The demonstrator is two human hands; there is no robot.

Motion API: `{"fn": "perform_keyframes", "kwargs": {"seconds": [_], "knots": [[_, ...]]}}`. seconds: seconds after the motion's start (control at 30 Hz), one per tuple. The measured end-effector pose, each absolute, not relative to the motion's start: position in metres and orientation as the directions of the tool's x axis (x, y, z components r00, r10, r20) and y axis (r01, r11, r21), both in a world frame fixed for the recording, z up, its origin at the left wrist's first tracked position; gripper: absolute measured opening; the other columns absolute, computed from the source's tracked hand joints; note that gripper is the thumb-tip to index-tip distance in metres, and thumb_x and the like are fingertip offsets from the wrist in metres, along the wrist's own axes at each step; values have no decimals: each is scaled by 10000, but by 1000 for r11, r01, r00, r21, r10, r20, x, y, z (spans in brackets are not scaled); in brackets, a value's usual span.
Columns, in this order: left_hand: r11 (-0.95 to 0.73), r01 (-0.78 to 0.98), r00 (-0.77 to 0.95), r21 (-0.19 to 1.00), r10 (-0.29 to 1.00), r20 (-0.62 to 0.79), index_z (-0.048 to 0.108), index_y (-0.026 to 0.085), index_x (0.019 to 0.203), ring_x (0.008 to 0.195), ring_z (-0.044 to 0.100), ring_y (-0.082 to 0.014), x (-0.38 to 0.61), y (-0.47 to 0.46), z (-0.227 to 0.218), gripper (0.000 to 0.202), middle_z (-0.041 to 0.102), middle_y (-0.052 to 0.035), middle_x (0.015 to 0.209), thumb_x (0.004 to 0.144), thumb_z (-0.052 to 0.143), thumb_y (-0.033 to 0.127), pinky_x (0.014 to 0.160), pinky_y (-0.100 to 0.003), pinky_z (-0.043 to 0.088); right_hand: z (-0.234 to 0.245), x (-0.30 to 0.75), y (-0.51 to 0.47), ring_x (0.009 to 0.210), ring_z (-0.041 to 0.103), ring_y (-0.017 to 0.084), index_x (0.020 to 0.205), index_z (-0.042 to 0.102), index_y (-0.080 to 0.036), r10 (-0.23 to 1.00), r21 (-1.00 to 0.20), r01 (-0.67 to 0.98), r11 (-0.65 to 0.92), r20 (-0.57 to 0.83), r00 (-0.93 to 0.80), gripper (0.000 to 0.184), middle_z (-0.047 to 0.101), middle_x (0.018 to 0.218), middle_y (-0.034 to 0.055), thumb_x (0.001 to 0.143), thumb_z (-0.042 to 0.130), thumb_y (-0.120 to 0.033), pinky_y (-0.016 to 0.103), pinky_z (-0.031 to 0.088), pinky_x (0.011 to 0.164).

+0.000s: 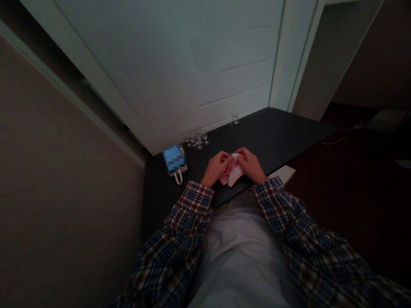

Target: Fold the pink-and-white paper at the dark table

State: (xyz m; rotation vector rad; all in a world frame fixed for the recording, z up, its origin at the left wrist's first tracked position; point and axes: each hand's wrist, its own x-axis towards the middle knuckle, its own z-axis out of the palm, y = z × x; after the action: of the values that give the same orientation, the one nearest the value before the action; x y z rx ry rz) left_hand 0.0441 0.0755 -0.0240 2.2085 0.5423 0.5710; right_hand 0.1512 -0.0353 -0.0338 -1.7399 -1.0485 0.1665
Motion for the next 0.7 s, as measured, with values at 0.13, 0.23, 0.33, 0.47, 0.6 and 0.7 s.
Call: {"fn": "perform_keyframes", "kwargs": {"seconds": [0.13, 0.23, 0.33, 0.47, 0.6, 0.7], "knots": [[-622, 201, 796, 756, 554, 244, 584, 190, 918, 595, 515, -73, 43, 76, -23, 340, 575, 23, 685, 768, 546, 492, 529, -165, 358, -34, 151, -35, 783, 545, 135, 903, 556, -188, 704, -821, 567, -66, 364, 610, 228, 617, 864, 31, 767, 386, -256, 260, 380, 721], [-636, 220, 780, 739, 570, 258, 597, 189, 924, 636, 526, -76, 42, 75, -22, 345, 591, 10, 750, 746, 578, 484, 543, -163, 373, -34, 151, -35, 790, 547, 134, 896, 552, -192, 704, -822, 566, -63, 365, 610, 217, 613, 859, 23, 768, 390, -257, 259, 378, 724], [-637, 226, 778, 737, 573, 257, 602, 189, 926, 665, 534, -78, 42, 76, -21, 346, 598, 3, 794, 738, 589, 479, 558, -162, 386, -33, 151, -36, 797, 549, 133, 896, 550, -194, 707, -823, 565, -55, 367, 604, 212, 614, 865, 20, 769, 393, -256, 258, 379, 730], [-622, 226, 808, 750, 549, 211, 591, 185, 933, 661, 535, -80, 44, 77, -24, 350, 601, 5, 788, 761, 557, 487, 551, -162, 386, -34, 151, -36, 789, 549, 133, 905, 554, -190, 709, -824, 563, -59, 362, 605, 222, 619, 869, 23, 768, 392, -256, 258, 381, 724], [-629, 216, 826, 747, 526, 205, 572, 186, 947, 666, 543, -83, 45, 78, -28, 349, 608, 9, 779, 792, 512, 493, 553, -163, 388, -35, 152, -35, 789, 550, 132, 906, 558, -188, 711, -825, 562, -49, 367, 600, 227, 622, 871, 26, 770, 390, -258, 258, 384, 724], [-643, 198, 827, 740, 515, 226, 565, 187, 936, 695, 554, -90, 46, 79, -29, 346, 615, 7, 793, 797, 505, 498, 566, -166, 394, -35, 152, -35, 792, 553, 133, 902, 560, -194, 706, -826, 562, -55, 365, 606, 221, 621, 871, 22, 769, 396, -261, 257, 382, 721]]}}
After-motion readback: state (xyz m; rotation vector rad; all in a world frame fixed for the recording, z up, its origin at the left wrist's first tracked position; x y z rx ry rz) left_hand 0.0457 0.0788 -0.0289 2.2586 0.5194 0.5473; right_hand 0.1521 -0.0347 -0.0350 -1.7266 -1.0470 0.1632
